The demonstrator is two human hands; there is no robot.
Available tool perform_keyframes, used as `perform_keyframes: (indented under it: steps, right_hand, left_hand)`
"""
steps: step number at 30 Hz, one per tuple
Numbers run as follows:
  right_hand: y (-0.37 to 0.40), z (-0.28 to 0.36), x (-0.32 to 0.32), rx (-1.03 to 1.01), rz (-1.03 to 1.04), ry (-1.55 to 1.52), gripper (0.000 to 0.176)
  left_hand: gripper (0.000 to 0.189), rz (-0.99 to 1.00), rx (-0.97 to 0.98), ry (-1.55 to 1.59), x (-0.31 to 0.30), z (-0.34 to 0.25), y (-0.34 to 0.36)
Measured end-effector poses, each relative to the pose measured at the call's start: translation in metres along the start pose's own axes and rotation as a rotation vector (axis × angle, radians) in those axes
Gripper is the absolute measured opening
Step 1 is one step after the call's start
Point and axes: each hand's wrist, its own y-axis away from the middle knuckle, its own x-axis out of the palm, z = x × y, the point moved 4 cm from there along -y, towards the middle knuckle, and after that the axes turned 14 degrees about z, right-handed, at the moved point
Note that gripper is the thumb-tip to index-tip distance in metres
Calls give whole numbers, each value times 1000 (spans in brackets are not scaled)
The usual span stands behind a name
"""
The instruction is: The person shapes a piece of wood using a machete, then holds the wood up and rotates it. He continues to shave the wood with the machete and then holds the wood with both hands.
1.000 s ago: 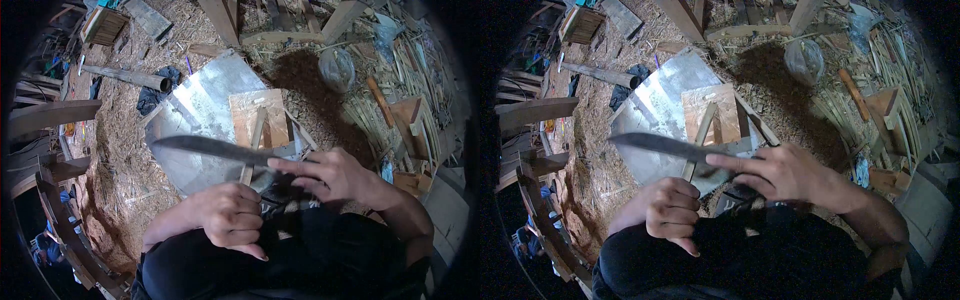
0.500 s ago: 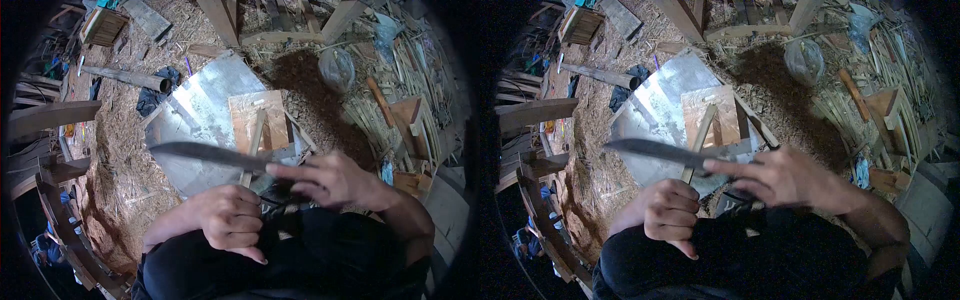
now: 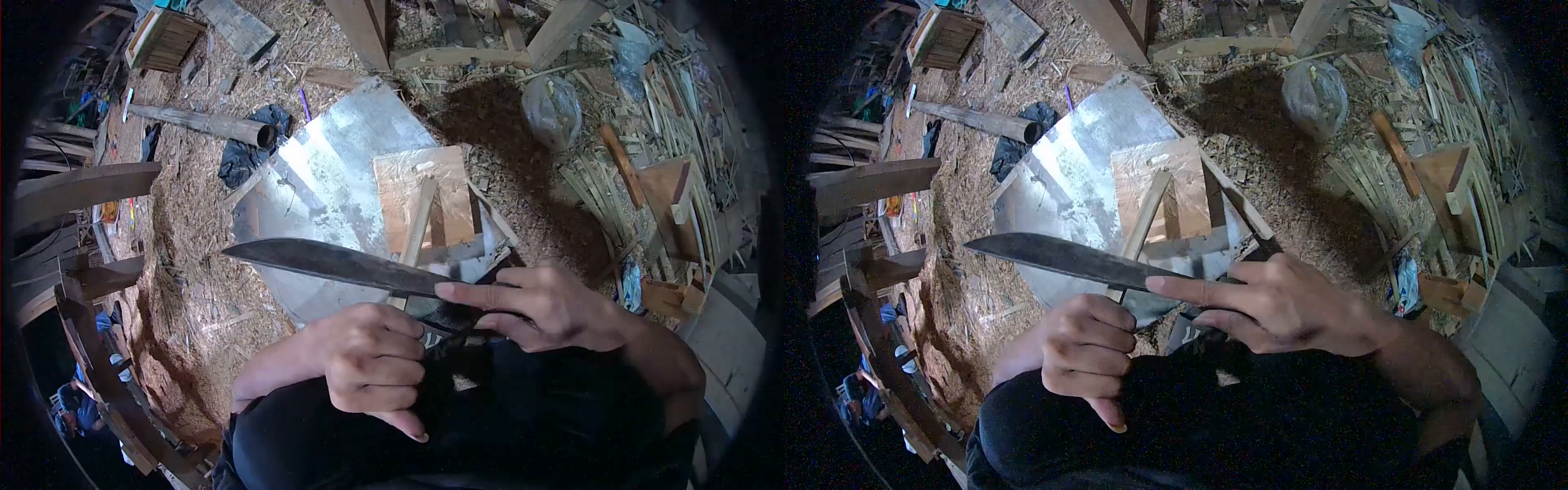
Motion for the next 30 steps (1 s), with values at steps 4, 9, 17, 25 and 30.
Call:
perform_keyframes:
  steps: [4, 9, 17, 25, 30]
  right_hand:
    - [-4, -40, 18, -74, -333, 24, 55]
    - [0, -7, 14, -64, -109, 59, 53]
    - [-2, -9, 11, -36, -165, -4, 58]
    - [1, -16, 12, -19, -165, 64, 58]
    - [4, 3, 7, 0, -82, 52, 60]
  left_hand:
    - [54, -100, 22, -45, 6, -1, 3]
    - [59, -115, 26, -60, 2, 1, 5]
    - [54, -112, 15, -36, 2, -1, 9]
    - [52, -87, 29, -21, 7, 2, 8]
    - [52, -66, 36, -9, -4, 1, 4]
